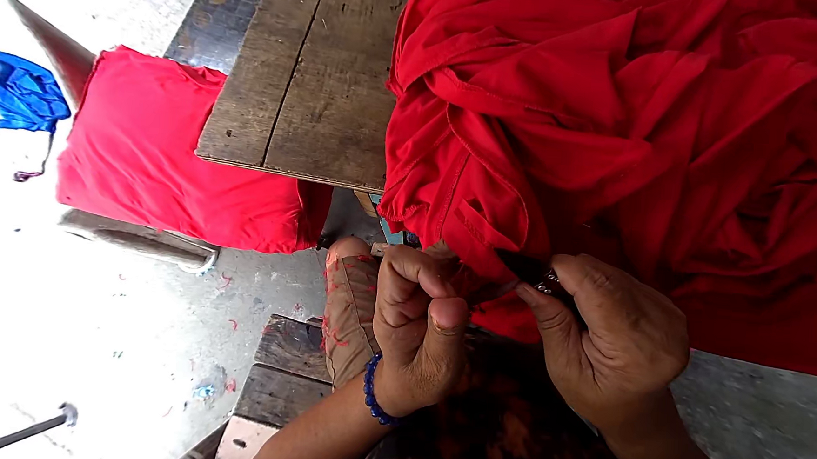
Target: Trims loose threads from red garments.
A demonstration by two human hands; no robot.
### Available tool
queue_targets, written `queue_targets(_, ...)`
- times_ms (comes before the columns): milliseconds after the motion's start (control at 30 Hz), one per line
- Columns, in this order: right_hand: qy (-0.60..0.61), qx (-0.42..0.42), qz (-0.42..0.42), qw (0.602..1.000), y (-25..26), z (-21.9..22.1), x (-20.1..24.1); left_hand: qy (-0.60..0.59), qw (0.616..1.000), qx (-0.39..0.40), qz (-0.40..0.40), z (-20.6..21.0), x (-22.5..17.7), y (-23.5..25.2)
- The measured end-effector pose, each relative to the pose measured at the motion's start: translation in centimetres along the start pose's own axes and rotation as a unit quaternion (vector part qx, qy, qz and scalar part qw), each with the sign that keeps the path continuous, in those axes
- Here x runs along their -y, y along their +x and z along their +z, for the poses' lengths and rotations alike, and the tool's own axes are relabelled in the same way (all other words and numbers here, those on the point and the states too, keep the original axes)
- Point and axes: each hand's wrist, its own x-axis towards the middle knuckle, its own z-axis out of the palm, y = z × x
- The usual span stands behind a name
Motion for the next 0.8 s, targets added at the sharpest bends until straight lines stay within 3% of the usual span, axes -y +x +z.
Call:
queue_targets(300,0.121,0.016,0.055,0.991,-0.7,-0.7,-0.4,-0.019,0.999,-0.033,-0.016,0.2,0.2,0.2)
queue_targets(567,0.083,0.043,0.041,0.995,-1.0,-0.6,-0.5,0.066,0.996,-0.057,-0.017,0.1,0.5,-0.1)
queue_targets(800,0.024,0.065,0.036,0.997,-0.7,-0.2,0.0,0.089,0.994,-0.017,0.056,-0.1,0.8,-0.3)
